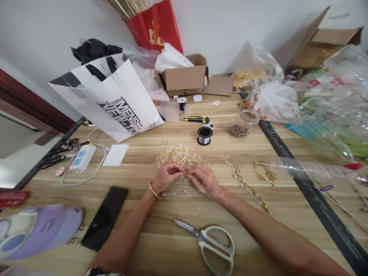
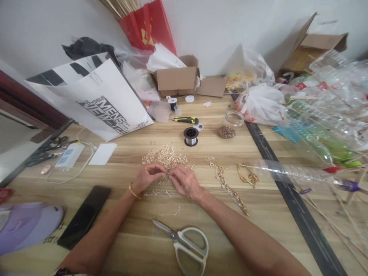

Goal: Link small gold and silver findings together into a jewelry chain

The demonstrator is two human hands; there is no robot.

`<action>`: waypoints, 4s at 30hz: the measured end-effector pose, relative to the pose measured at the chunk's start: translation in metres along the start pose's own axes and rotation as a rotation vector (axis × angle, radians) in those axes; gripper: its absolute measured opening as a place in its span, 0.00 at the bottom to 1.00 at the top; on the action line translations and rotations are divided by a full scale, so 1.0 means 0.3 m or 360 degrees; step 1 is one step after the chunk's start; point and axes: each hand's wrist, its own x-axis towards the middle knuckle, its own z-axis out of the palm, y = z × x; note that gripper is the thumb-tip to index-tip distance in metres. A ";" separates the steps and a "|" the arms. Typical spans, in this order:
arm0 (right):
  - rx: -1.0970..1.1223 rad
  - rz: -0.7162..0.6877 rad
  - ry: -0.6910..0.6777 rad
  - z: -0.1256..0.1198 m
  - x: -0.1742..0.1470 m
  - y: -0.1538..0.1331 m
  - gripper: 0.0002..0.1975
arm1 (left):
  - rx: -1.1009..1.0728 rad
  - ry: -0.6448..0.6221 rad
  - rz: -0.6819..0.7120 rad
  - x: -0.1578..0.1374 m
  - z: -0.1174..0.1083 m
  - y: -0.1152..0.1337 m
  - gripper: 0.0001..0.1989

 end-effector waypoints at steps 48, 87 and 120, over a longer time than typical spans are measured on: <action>-0.0045 -0.0030 -0.0043 0.010 0.000 0.001 0.04 | 0.0472 -0.0040 0.0215 -0.014 0.036 -0.002 0.04; -0.0030 0.0033 -0.0003 -0.001 -0.003 -0.007 0.02 | 0.0241 -0.0039 0.0128 -0.012 0.028 0.006 0.07; -0.0036 -0.0005 0.0003 -0.003 0.006 -0.013 0.02 | 0.0373 -0.0044 0.0200 -0.015 0.032 0.003 0.06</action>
